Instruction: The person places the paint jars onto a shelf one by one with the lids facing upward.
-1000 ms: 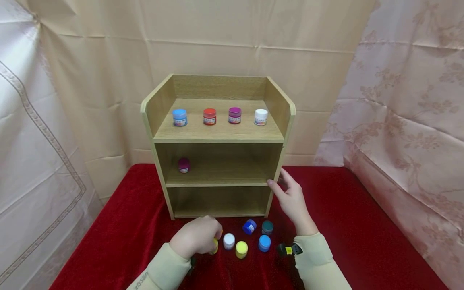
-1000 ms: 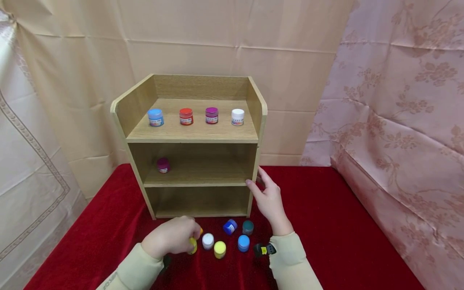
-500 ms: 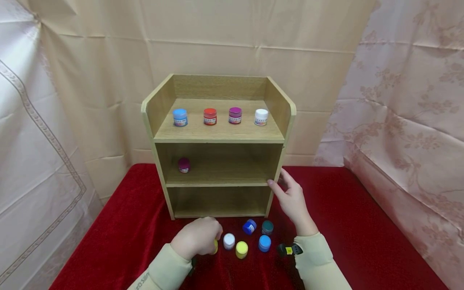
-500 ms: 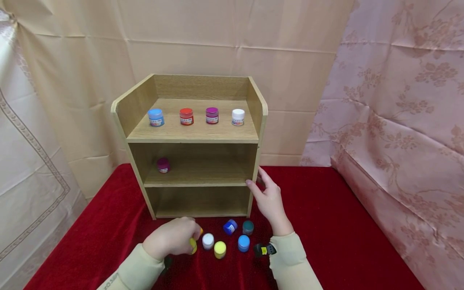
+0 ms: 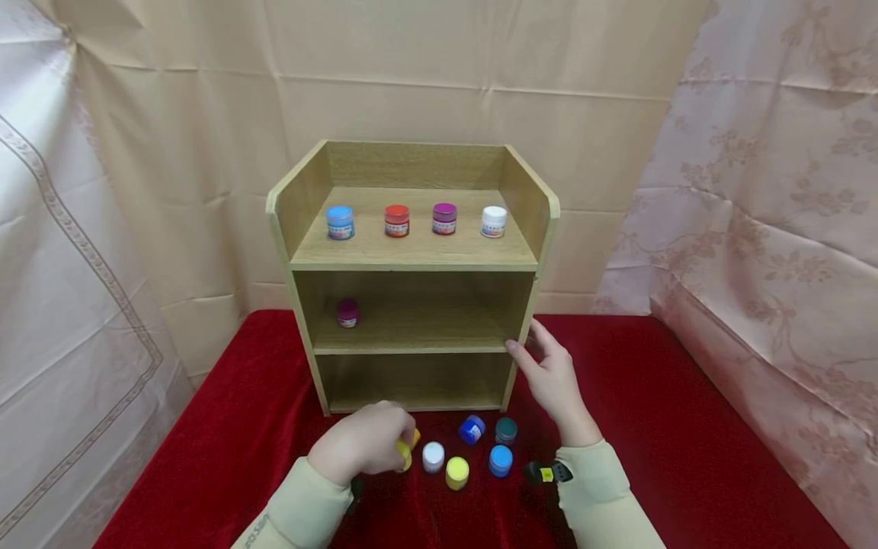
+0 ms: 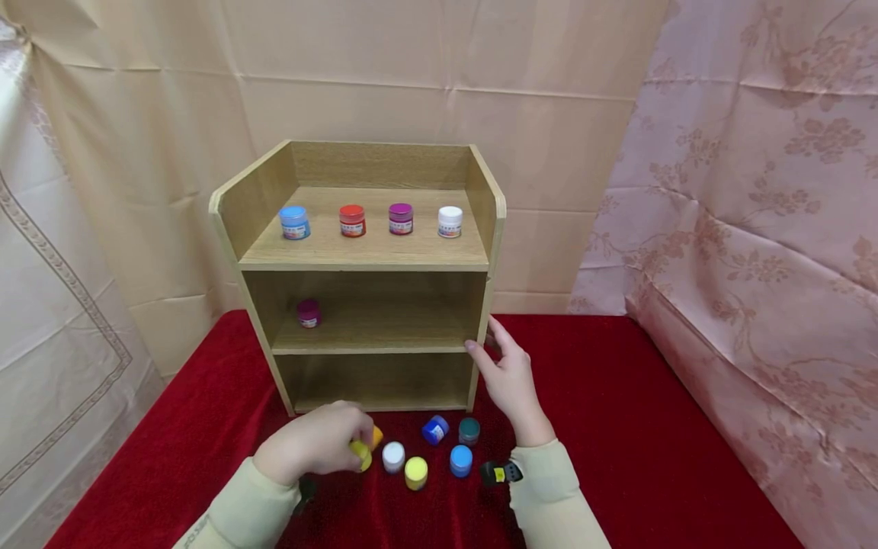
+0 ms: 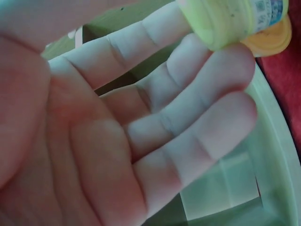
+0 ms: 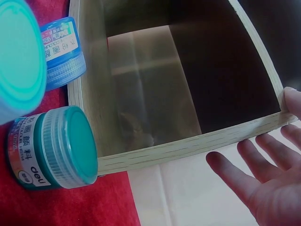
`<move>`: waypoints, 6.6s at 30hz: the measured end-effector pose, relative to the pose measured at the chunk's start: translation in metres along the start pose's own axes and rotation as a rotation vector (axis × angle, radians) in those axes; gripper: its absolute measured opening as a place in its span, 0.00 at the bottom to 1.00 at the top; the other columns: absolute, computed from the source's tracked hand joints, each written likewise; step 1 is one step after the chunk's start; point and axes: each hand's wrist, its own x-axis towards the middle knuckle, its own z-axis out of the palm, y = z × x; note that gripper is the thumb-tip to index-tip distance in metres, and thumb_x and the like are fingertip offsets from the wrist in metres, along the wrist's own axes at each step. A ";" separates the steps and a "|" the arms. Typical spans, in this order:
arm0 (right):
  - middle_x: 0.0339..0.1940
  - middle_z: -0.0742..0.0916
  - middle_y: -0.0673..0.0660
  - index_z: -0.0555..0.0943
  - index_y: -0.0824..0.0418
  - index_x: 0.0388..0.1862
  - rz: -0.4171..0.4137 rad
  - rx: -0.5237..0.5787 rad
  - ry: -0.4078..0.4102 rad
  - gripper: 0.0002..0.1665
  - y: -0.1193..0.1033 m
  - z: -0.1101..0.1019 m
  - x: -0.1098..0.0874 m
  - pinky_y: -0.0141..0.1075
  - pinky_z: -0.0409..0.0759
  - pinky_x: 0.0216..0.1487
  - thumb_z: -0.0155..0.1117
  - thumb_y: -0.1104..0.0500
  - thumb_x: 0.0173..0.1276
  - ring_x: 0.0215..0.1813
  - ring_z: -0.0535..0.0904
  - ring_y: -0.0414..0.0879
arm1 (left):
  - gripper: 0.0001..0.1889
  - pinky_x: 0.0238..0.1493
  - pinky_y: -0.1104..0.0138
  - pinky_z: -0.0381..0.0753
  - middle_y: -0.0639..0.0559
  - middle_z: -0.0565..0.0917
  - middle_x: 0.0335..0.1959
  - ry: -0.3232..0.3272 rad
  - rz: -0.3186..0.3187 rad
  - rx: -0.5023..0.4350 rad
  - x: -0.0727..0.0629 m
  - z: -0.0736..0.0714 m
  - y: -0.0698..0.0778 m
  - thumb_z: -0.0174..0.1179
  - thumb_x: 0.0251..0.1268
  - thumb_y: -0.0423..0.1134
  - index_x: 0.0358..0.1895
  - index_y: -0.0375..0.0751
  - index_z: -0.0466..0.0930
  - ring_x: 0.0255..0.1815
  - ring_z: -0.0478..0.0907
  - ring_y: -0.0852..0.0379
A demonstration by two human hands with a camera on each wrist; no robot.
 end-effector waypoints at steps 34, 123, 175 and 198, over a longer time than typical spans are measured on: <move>0.66 0.81 0.59 0.70 0.50 0.76 0.008 0.001 0.001 0.33 0.003 0.000 -0.001 0.53 0.82 0.53 0.66 0.51 0.74 0.63 0.79 0.58 | 0.09 0.32 0.70 0.79 0.58 0.77 0.34 0.492 0.115 -0.023 -0.025 -0.046 -0.029 0.72 0.53 0.32 0.38 0.44 0.86 0.32 0.74 0.61; 0.66 0.81 0.60 0.69 0.53 0.77 0.024 0.013 -0.008 0.34 0.001 0.000 -0.001 0.53 0.82 0.54 0.65 0.51 0.75 0.64 0.79 0.56 | 0.17 0.50 0.53 0.80 0.42 0.84 0.49 0.368 -0.176 0.100 0.054 -0.137 -0.015 0.64 0.66 0.40 0.53 0.33 0.83 0.44 0.80 0.48; 0.68 0.80 0.59 0.70 0.51 0.76 0.013 0.009 -0.013 0.33 0.004 0.000 -0.001 0.55 0.82 0.53 0.65 0.49 0.75 0.65 0.77 0.60 | 0.15 0.55 0.42 0.72 0.49 0.84 0.51 0.673 0.038 0.403 0.056 -0.094 0.006 0.68 0.65 0.52 0.45 0.46 0.89 0.59 0.75 0.44; 0.66 0.81 0.59 0.70 0.52 0.76 0.004 0.025 -0.019 0.33 0.003 0.001 0.000 0.53 0.82 0.54 0.65 0.51 0.75 0.65 0.78 0.58 | 0.12 0.43 0.58 0.78 0.52 0.84 0.41 0.765 0.314 0.308 0.035 -0.067 0.042 0.71 0.63 0.47 0.42 0.43 0.89 0.42 0.78 0.52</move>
